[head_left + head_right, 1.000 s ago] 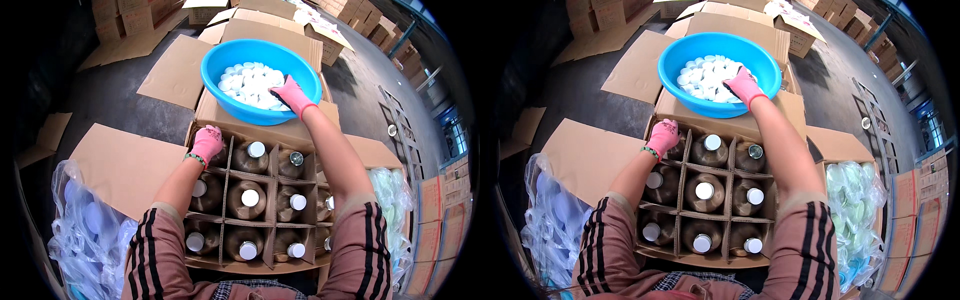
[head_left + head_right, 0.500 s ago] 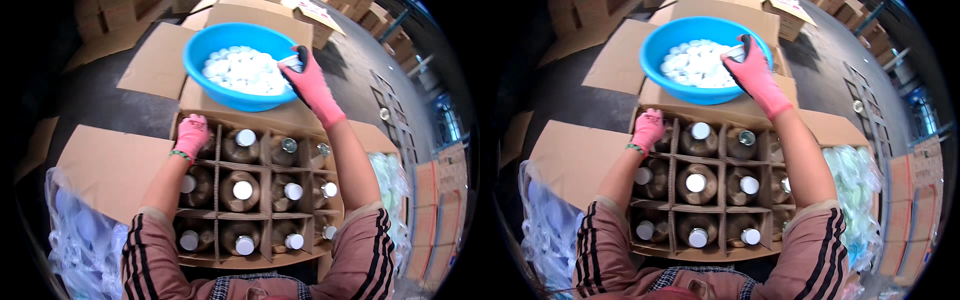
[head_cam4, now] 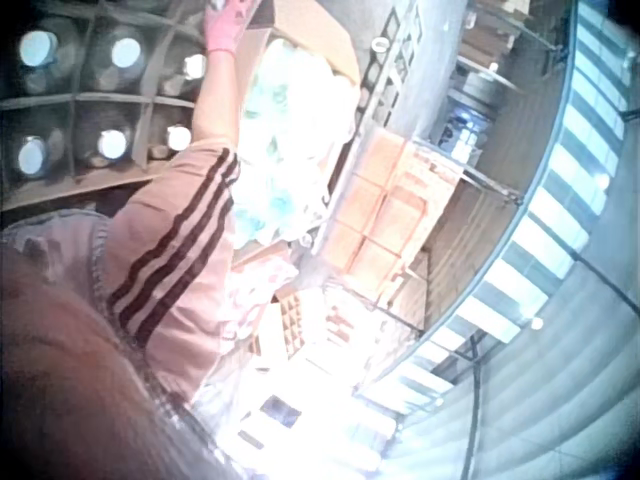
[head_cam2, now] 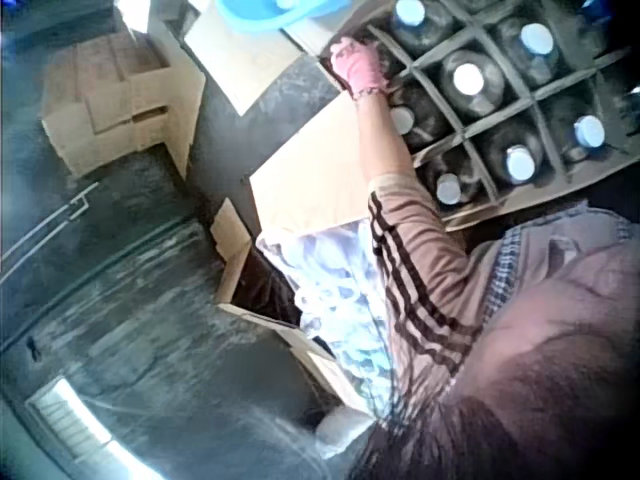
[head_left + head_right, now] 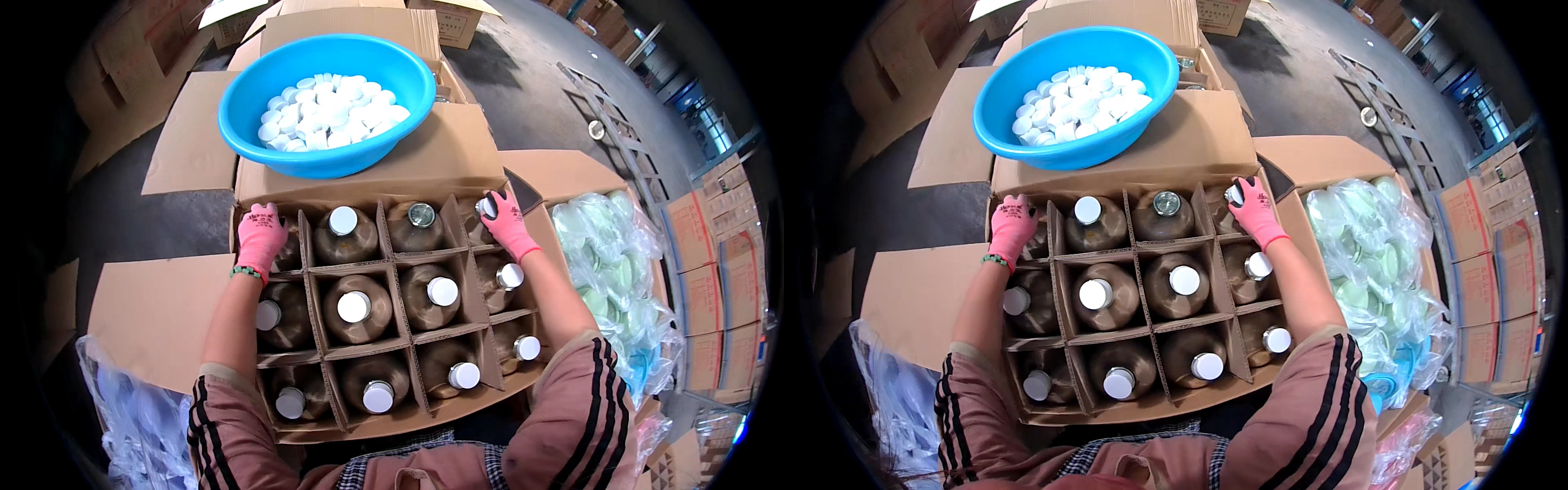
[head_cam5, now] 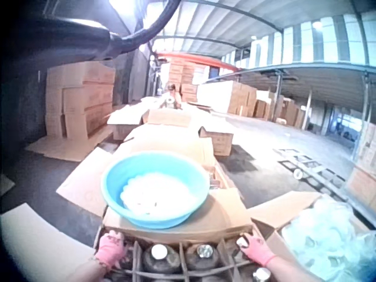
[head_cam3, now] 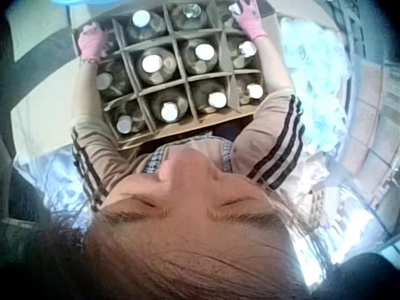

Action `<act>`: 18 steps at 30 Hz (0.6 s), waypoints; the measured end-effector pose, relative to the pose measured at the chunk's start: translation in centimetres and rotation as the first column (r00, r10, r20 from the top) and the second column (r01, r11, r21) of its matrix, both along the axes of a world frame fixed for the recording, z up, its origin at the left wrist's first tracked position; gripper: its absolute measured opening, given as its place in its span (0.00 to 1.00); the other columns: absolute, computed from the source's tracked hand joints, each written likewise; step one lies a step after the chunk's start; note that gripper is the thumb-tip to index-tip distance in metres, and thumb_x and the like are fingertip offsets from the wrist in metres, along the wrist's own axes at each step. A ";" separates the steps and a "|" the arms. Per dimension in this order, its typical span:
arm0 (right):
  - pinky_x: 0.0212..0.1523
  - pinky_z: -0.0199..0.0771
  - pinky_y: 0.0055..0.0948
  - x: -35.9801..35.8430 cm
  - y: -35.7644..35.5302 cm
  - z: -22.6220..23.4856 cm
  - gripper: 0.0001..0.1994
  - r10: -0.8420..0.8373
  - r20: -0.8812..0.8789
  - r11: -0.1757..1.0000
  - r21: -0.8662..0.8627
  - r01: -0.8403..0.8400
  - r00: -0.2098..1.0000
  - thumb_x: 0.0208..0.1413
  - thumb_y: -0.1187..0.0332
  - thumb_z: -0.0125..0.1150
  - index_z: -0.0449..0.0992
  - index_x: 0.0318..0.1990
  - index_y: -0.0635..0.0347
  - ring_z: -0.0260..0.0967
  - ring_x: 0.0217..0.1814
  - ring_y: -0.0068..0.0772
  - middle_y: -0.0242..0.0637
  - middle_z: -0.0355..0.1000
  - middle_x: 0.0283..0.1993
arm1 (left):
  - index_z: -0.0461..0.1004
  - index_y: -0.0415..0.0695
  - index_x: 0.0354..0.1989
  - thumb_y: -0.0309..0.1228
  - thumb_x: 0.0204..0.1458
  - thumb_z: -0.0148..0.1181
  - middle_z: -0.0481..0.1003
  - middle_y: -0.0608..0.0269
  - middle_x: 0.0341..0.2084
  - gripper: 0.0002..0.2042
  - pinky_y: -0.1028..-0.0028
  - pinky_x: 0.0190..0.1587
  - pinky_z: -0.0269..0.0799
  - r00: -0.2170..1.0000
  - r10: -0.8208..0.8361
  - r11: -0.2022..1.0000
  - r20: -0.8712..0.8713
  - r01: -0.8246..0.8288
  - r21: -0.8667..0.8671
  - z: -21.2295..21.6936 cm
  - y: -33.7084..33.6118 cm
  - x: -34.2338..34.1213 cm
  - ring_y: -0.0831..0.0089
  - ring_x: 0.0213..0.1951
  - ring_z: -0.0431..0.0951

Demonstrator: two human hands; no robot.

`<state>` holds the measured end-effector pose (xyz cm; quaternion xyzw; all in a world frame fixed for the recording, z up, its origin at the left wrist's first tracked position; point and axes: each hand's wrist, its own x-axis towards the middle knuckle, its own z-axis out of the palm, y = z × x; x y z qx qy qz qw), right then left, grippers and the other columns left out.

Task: The person sits on the warehouse floor and packs various kitchenware items into cardboard boxes. They place a purple thermos into a plastic bag and arrange it in a box, then cap a grid of glass bottles with white lids from a blue basin. The person also handles pink and blue plastic cups and a blue bowl, organizing them into the packaging.

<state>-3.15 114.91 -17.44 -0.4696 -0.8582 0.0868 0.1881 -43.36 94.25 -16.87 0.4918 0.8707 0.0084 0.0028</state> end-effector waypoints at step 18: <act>0.46 0.68 0.35 -5.4 1.4 3.5 0.24 0.012 0.520 0.987 -0.145 0.074 0.854 0.38 0.52 0.62 0.70 0.39 0.59 0.68 0.46 0.41 0.45 0.70 0.41 | 0.65 0.39 0.49 0.43 0.47 0.52 0.69 0.48 0.44 0.25 0.70 0.49 0.62 0.883 -0.285 0.911 0.372 0.129 0.393 14.7 11.4 3.1 0.58 0.46 0.69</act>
